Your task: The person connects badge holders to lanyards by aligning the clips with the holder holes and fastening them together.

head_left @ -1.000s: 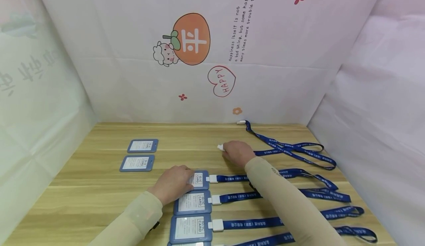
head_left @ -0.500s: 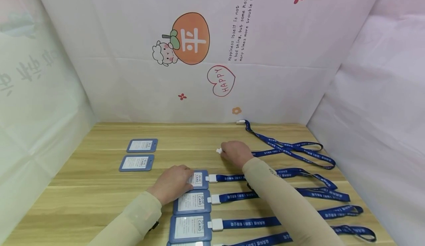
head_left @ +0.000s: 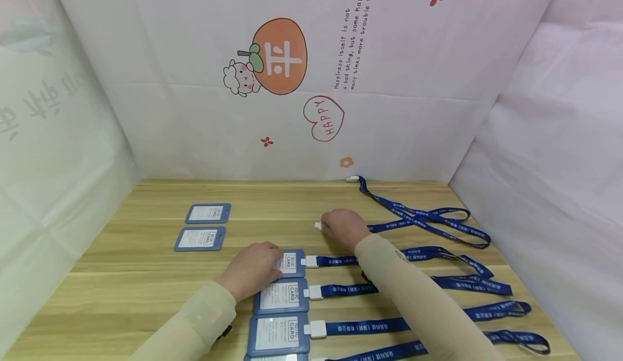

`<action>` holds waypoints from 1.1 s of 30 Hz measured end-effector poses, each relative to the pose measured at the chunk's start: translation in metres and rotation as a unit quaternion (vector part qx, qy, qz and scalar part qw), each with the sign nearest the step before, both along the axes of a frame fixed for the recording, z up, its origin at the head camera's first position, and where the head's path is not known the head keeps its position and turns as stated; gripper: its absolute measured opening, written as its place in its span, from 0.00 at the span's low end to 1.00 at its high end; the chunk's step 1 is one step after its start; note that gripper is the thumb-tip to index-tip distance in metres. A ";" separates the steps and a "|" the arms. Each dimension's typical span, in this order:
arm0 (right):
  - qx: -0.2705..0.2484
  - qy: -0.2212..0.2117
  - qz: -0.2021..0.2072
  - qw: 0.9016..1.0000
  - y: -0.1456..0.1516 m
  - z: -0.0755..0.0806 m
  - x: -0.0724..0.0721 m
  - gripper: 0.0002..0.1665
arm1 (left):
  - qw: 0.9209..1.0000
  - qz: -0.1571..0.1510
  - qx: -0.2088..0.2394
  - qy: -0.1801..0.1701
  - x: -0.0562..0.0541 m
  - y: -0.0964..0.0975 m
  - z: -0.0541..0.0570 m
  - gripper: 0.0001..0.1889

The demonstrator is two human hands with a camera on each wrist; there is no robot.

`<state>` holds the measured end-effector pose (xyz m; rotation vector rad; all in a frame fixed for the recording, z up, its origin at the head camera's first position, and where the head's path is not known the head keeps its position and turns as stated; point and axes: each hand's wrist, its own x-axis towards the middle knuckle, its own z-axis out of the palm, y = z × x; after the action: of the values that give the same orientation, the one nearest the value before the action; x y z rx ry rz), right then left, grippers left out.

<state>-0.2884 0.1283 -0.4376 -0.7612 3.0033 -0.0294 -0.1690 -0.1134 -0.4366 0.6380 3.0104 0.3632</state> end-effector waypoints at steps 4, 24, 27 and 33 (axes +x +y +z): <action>-0.003 -0.003 0.002 1.000 0.000 0.001 0.002 0.09 | 1.000 -0.003 0.002 0.004 -0.001 0.000 -0.001 0.23; 0.007 -0.028 0.001 1.000 -0.002 0.004 0.011 0.10 | 1.000 -0.011 -0.004 0.008 -0.001 -0.001 -0.001 0.23; 0.006 -0.028 0.006 1.000 -0.003 0.004 0.012 0.10 | 1.000 -0.011 -0.004 0.010 -0.001 -0.002 -0.002 0.23; 0.014 -0.025 0.010 1.000 -0.007 0.006 0.017 0.10 | 1.000 -0.014 -0.005 0.016 0.000 -0.004 -0.002 0.23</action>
<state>-0.2710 0.1216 -0.4312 -0.7762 2.9434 -0.0063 -0.1685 -0.1170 -0.4384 0.6895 3.0284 0.3389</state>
